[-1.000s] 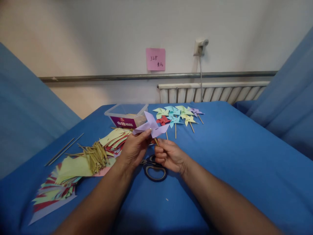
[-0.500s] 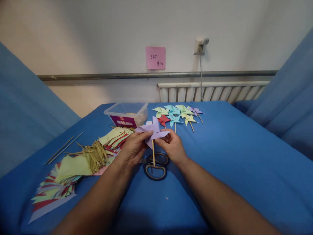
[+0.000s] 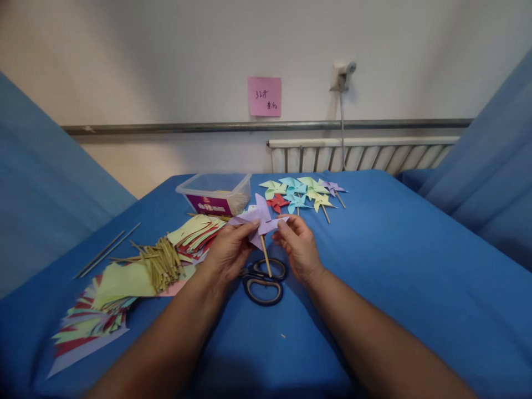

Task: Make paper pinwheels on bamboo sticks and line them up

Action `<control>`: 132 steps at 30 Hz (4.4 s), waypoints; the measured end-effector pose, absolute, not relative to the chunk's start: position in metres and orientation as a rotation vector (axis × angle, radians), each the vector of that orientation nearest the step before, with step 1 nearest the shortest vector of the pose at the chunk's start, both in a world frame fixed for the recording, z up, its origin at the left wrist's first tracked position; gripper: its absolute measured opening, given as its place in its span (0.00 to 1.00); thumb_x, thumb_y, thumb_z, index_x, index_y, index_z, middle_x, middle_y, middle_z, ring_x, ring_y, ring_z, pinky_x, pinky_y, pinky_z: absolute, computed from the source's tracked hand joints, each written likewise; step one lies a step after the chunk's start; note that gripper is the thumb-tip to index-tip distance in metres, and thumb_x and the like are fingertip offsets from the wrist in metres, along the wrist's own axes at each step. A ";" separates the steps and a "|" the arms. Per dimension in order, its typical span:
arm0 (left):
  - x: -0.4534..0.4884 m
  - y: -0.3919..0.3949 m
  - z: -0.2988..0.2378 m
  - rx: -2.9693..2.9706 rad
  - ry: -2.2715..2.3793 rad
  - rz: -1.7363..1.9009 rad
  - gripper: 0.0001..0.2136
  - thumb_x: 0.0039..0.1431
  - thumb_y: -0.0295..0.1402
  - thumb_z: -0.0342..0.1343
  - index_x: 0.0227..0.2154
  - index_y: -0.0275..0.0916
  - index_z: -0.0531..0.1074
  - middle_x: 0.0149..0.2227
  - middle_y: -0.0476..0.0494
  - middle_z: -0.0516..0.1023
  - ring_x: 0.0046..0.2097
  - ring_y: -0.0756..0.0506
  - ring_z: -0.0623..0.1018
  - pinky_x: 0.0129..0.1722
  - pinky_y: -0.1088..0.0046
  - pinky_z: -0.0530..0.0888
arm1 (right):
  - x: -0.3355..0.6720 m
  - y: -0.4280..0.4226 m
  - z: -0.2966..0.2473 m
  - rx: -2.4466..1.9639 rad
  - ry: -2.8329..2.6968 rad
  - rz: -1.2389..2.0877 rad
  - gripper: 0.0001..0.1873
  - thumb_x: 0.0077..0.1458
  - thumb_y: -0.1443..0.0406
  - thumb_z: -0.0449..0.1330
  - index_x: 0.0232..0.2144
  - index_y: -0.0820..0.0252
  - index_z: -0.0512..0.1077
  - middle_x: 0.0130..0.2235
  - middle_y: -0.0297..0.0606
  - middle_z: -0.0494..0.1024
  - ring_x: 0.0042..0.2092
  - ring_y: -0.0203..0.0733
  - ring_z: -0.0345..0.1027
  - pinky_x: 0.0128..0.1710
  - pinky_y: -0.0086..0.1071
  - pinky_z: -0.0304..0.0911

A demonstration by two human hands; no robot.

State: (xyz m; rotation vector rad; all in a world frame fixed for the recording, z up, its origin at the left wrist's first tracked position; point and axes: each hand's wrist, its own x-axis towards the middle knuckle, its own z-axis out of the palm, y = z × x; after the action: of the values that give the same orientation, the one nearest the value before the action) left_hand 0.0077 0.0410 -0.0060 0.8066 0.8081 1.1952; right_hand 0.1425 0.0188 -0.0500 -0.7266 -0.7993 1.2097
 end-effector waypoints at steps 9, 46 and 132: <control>0.003 0.048 -0.010 0.952 0.982 1.269 0.16 0.36 0.37 0.73 0.28 0.32 0.80 0.28 0.42 0.81 0.26 0.49 0.75 0.27 0.74 0.70 | 0.154 0.020 -0.046 -0.974 -1.283 0.478 0.28 0.45 0.61 0.71 0.48 0.49 0.69 0.63 0.43 0.58 0.54 0.48 0.64 0.47 0.42 0.67; 0.007 0.040 -0.009 0.792 0.789 1.061 0.14 0.41 0.29 0.70 0.34 0.34 0.79 0.32 0.43 0.81 0.30 0.48 0.77 0.30 0.73 0.73 | 0.148 0.027 -0.053 -0.852 -1.131 0.755 0.10 0.46 0.62 0.70 0.29 0.54 0.72 0.43 0.36 0.75 0.47 0.42 0.68 0.50 0.39 0.62; 0.002 0.047 -0.013 0.987 0.974 1.060 0.14 0.41 0.39 0.69 0.25 0.33 0.76 0.23 0.46 0.76 0.24 0.51 0.70 0.24 0.75 0.64 | 0.143 0.021 -0.050 -0.949 -1.075 1.190 0.17 0.41 0.55 0.72 0.31 0.58 0.78 0.31 0.36 0.80 0.31 0.40 0.70 0.35 0.36 0.64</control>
State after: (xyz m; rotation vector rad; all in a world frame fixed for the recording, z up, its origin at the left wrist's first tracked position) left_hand 0.0022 0.0469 -0.0133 0.9866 0.9738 1.0600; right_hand 0.1427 0.0208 -0.0497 -0.9487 -1.0750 1.1899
